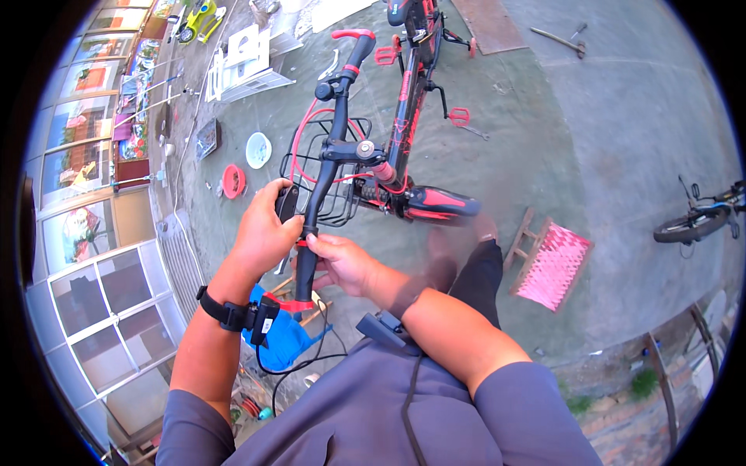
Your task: The person uses a multi-tool to adjust a brake lever on a bicycle handlebar. They unfold a hex bit, tighten a screw on the brake assembly, and sit on a stool to finish the task.
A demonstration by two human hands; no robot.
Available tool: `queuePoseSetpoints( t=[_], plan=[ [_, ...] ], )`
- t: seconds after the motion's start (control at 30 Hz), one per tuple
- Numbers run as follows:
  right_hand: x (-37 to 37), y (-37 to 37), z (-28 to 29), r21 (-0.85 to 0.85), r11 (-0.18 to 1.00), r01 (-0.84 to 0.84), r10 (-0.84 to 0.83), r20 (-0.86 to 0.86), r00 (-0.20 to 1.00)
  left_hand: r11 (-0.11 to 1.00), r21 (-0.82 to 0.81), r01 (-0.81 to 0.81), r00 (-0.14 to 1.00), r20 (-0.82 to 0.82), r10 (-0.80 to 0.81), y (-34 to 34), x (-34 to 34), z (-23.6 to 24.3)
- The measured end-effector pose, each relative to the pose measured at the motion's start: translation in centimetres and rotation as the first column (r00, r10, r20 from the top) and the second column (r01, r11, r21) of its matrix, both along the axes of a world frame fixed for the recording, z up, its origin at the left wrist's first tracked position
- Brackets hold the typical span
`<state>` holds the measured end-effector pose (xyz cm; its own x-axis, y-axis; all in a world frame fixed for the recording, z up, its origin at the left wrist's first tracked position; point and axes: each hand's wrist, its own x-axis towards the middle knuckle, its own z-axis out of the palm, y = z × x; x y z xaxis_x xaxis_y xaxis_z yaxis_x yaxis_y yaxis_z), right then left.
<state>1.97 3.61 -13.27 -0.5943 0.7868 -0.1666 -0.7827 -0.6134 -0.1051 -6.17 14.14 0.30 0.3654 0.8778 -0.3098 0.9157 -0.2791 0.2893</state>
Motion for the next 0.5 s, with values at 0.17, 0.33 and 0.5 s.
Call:
queuePoseSetpoints(
  t=[0.17,0.33,0.5],
  plan=[
    [-0.08,0.05,0.16,-0.004,1.0,0.003,-0.003,0.017,1.0,0.995,-0.002,0.105,0.993,0.057,-0.104,-0.01,-0.06,0.42],
    [-0.18,0.09,-0.01,-0.004,1.0,-0.002,0.002,0.02,1.0,0.986,-0.004,0.168,0.981,0.095,-0.167,0.14,-0.28,0.37],
    [-0.37,0.15,-0.26,0.002,1.0,-0.001,0.001,0.008,1.0,0.971,-0.02,0.239,0.967,0.098,-0.236,0.36,-0.28,0.68]
  ],
)
